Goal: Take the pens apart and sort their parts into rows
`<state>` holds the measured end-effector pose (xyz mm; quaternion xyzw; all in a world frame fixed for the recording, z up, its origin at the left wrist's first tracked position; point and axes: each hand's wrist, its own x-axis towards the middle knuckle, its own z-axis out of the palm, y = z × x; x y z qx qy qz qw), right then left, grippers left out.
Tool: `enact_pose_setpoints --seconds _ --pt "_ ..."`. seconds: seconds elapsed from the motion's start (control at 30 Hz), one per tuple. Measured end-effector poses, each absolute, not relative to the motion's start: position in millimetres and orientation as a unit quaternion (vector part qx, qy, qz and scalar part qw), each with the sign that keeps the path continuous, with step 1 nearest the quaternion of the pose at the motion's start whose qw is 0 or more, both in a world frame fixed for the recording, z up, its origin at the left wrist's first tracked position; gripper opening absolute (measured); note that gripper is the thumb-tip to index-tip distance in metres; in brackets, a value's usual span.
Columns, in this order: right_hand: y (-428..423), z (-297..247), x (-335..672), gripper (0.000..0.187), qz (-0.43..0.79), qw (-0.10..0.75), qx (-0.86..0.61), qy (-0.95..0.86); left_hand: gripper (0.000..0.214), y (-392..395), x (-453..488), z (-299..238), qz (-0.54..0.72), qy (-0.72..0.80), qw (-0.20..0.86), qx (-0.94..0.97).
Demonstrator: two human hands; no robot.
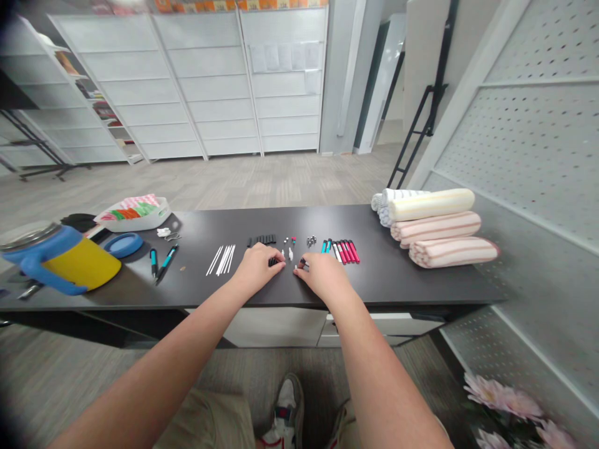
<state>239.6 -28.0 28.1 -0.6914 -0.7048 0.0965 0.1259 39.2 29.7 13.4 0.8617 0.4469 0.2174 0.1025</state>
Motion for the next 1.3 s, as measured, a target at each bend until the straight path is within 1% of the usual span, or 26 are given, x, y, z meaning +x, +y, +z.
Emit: enact_pose_setpoints --seconds 0.17,0.4,0.63,0.87,1.3 --pt "-26.5 26.5 239.7 0.021 0.095 0.125 -0.693 -0.704 0.004 33.1 37.8 9.8 0.230 0.436 0.080 0.866" --pt "-24.8 25.8 237.2 0.021 0.091 0.129 -0.688 -0.708 0.005 35.6 37.4 9.0 0.241 0.450 0.106 0.853" --pt "-21.9 24.1 237.0 0.020 0.092 0.124 -0.686 -0.711 0.003 35.1 36.6 9.2 0.234 0.450 0.105 0.856" --pt "-21.2 24.9 234.3 0.021 0.081 0.123 -0.681 -0.718 0.004 35.6 37.8 9.0 0.228 0.452 0.114 0.855" --pt "-16.4 22.8 231.3 0.021 0.074 0.121 -0.688 -0.711 0.005 40.4 32.3 10.3 0.226 0.430 0.068 0.872"
